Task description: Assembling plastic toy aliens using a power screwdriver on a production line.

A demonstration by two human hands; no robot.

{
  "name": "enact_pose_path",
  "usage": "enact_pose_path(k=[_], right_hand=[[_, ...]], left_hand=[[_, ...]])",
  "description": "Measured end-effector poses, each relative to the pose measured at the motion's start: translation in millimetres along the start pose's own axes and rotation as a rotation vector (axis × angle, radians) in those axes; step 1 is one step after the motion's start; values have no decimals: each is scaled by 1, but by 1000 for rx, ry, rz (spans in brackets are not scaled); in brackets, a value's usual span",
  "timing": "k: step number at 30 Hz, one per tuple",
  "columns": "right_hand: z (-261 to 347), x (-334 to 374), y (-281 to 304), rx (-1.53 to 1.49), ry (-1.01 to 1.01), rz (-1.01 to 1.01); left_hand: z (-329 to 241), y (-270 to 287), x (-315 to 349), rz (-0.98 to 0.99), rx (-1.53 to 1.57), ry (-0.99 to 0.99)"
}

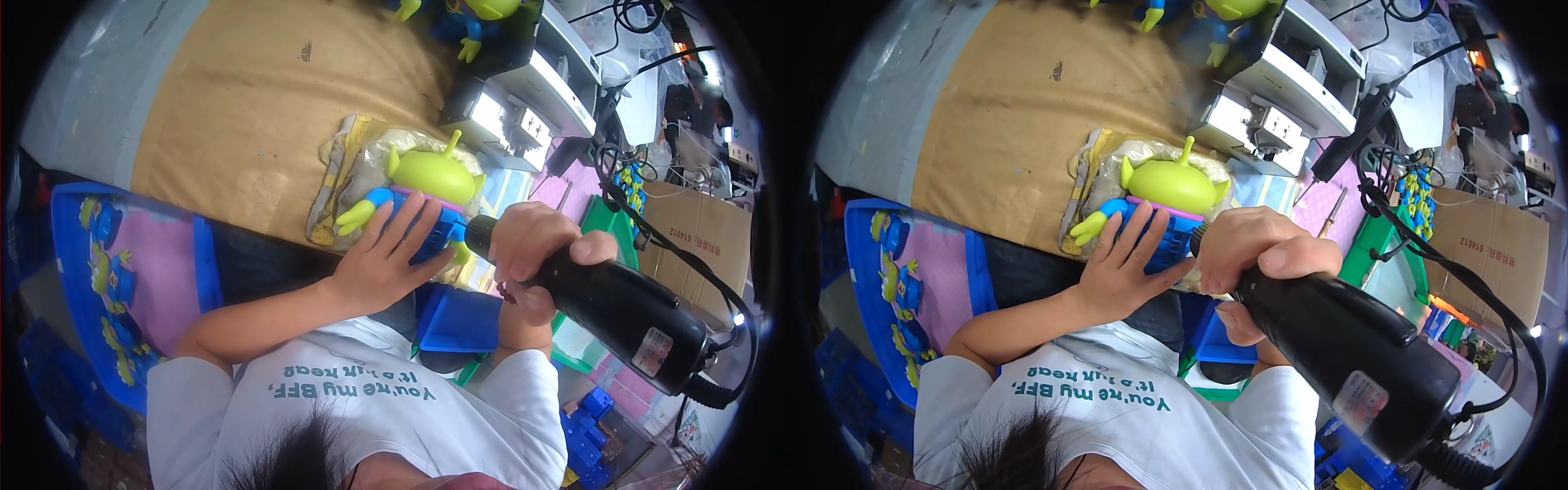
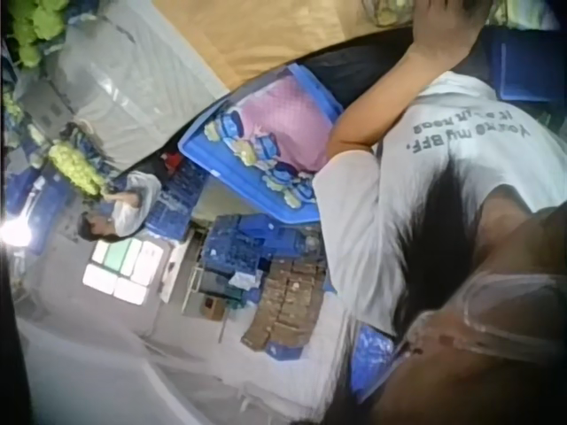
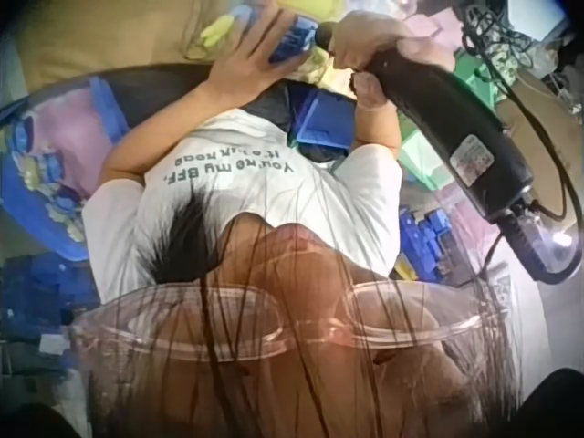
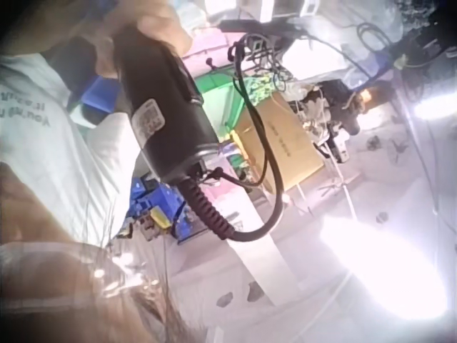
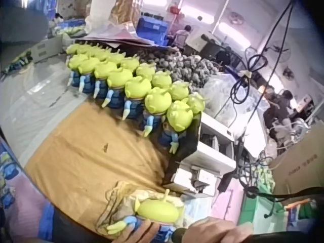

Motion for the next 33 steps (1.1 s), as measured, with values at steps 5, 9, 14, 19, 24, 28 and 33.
enact_pose_path(k=[5,9,14,19,24,28,33], right_hand=[[-2,3,5,-30,-17,-103],[2,2,-2,-97,6,65],[7,7,-3,-42,39,-41],[22,-7,12,-28,19,-178],[48,-31,114,41,121,-592],[2,-50,149,166,52,-676],[-17,-54,140,121,-148,-627]], left_hand=[[-1,0,0,-11,-4,-2],[-1,0,1,-14,10,1],[-1,2,-1,-17,59,0],[2,10,2,13,76,-35],[40,52,11,-191,254,122],[89,23,31,-222,548,455],[98,8,36,-220,660,466]])
Point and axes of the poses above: each hand's wrist, its own x-axis away from the middle knuckle, its own y-axis out of the back of the hand, z = x × y, the point moved 10 cm from there along -x, towards the middle knuckle, and after that the axes turned 7 degrees about -x, right-handed, at the moved point
